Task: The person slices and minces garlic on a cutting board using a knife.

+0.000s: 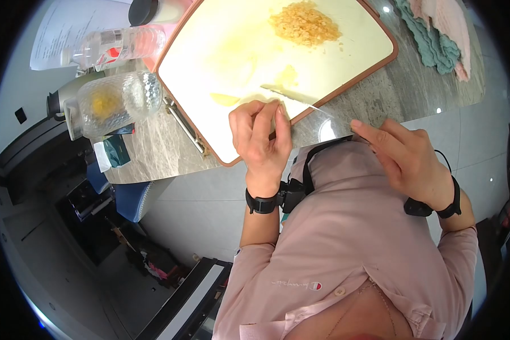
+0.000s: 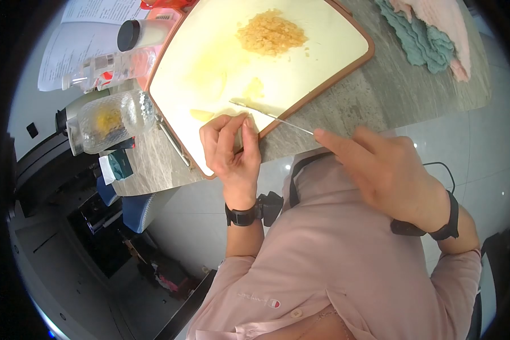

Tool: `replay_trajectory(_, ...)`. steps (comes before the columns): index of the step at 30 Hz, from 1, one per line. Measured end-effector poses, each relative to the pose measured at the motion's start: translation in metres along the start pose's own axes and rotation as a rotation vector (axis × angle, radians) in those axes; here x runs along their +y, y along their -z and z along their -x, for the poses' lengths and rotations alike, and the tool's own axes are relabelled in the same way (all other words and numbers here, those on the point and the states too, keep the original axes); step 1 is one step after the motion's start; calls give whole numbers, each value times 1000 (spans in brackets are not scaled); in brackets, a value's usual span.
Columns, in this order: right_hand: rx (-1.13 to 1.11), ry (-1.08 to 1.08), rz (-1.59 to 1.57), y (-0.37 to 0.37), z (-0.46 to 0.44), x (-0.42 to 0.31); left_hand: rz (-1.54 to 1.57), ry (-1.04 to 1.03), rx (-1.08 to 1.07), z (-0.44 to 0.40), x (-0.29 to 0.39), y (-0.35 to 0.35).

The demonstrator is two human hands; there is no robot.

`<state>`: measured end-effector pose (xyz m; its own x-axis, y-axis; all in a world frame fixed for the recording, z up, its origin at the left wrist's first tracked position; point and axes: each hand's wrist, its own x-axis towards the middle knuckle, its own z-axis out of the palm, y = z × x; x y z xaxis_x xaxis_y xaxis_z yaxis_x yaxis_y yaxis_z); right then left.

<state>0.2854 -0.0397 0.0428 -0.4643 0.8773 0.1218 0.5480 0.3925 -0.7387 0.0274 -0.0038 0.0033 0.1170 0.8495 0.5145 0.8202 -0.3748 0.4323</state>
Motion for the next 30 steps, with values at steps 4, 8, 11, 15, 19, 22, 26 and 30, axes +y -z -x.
replay_trajectory(4, 32, -12, -17, 2, 2, -3, 11, 2, 8, 2, 0, 2)
replay_trajectory(8, 10, 5, -13, 1, 7, -3, 9, 2, 12, 2, 0, 1)
replay_trajectory(11, 20, 24, 11, -2, 7, -3, 2, -13, 10, 1, 0, 1)
replay_trajectory(15, -8, 10, 38, -1, 5, -5, 6, -10, 9, 1, 0, 1)
replay_trajectory(19, 22, -15, 22, 0, 4, -3, 10, -13, 25, 3, -3, 1)
replay_trajectory(22, 21, -27, 23, 4, 5, -6, 0, -7, 26, 2, -2, 0)
replay_trajectory(26, 16, -14, 18, 1, 6, -6, -2, -7, 22, 1, -1, -1)
replay_trajectory(30, 24, -26, 28, -1, 6, -7, 6, -5, 20, 2, -2, -1)
